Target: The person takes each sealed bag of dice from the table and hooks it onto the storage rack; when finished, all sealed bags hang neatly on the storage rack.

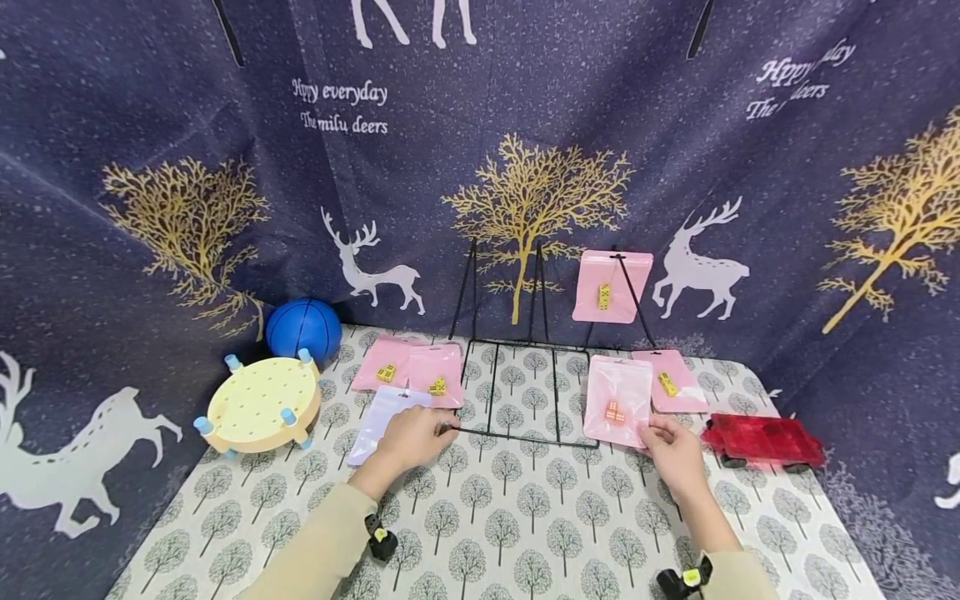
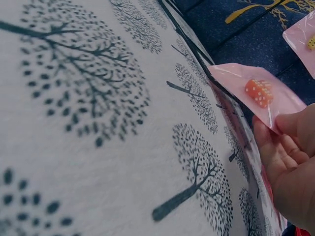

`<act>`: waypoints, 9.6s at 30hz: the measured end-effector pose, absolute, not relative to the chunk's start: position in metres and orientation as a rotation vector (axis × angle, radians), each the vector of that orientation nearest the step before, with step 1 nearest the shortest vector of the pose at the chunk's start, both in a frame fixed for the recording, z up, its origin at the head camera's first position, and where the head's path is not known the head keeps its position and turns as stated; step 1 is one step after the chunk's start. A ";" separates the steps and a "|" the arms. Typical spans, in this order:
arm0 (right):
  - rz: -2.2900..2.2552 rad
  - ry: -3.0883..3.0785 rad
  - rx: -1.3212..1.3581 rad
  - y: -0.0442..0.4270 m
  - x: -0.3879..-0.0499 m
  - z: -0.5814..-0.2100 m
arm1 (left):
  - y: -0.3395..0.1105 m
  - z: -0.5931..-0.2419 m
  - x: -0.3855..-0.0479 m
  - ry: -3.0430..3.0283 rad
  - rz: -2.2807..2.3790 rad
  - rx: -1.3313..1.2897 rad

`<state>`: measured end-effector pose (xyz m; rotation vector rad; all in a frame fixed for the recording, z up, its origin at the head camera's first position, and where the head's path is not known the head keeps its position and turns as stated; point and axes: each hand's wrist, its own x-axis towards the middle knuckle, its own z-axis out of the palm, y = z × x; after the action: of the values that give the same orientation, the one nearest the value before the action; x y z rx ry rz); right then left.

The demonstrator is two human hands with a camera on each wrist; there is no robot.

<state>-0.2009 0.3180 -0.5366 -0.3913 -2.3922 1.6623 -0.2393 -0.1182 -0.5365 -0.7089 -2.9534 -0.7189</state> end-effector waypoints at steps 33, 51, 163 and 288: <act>1.554 -2.109 0.020 0.311 -0.148 -0.499 | -0.119 -0.539 -0.241 -2.938 -0.688 -0.726; 1.647 -1.921 0.293 0.307 -0.135 -0.472 | -0.118 -0.539 -0.241 -2.936 -0.697 -0.724; 1.810 -1.928 -0.167 0.281 -0.285 -0.436 | -0.119 -0.538 -0.239 -2.941 -0.698 -0.727; 1.406 -2.515 -0.753 0.337 -0.267 -0.525 | -0.119 -0.541 -0.241 -2.938 -0.692 -0.720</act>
<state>-0.2668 0.3365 -0.5248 -0.7532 -2.5145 1.4056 -0.2408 -0.1189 -0.5406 -0.7203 -2.9381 -0.6918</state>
